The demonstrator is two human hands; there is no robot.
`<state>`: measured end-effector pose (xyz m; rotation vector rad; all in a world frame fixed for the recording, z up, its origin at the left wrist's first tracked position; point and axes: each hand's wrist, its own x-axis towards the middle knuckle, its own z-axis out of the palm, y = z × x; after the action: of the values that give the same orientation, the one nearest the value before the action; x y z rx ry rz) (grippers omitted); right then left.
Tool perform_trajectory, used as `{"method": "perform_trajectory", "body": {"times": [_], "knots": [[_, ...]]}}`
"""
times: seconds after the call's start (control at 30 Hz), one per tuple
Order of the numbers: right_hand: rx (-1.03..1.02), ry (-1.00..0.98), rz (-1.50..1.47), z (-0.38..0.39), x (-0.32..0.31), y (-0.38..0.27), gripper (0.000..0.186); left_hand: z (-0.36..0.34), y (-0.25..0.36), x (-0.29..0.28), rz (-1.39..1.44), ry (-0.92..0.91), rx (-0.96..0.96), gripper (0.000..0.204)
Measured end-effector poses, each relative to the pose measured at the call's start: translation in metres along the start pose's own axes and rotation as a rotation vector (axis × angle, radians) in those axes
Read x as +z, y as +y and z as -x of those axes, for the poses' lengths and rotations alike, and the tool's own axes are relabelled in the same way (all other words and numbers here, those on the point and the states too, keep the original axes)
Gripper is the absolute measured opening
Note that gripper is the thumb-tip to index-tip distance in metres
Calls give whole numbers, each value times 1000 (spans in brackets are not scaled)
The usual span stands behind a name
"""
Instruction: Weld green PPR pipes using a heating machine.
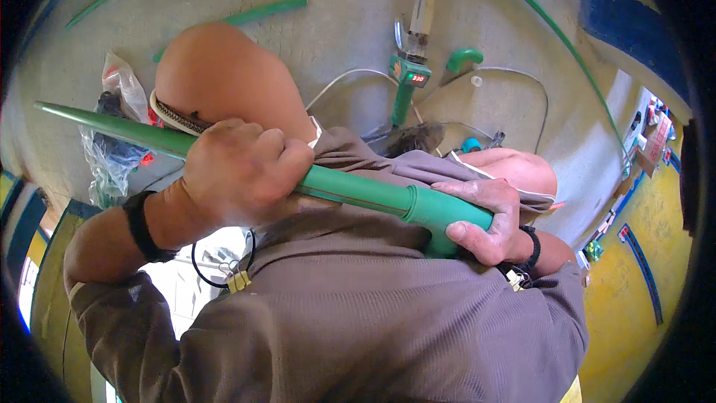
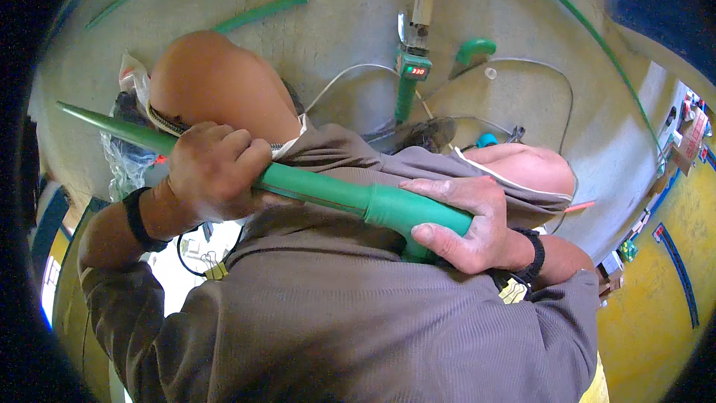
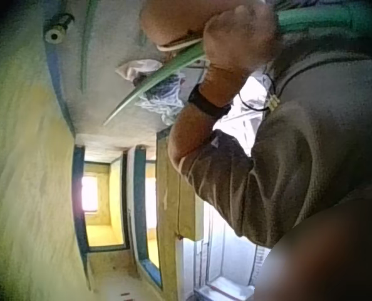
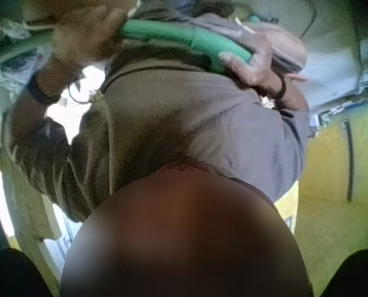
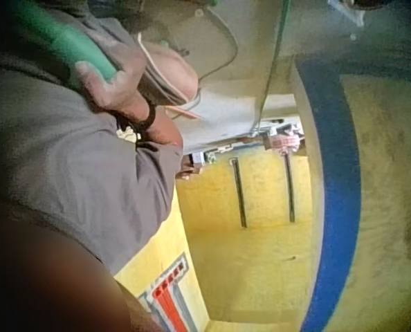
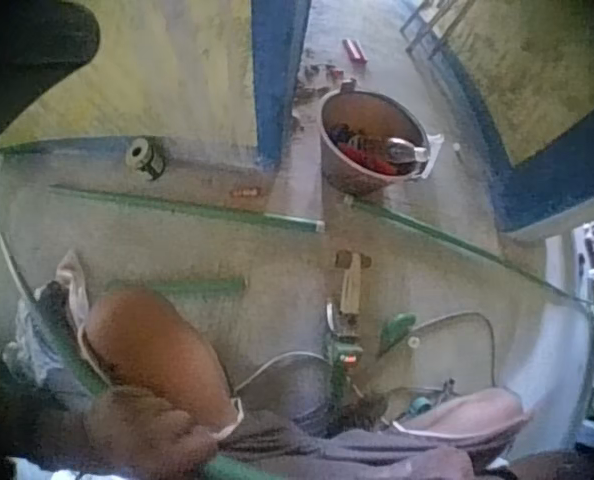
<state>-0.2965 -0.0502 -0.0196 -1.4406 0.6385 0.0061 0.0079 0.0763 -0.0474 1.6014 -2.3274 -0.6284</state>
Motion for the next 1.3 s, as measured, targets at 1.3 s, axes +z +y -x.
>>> {"method": "perform_trajectory", "body": {"times": [1.3], "knots": [[252, 415, -310, 31, -81, 37, 44, 21, -1, 4, -101, -52, -158, 34]]}}
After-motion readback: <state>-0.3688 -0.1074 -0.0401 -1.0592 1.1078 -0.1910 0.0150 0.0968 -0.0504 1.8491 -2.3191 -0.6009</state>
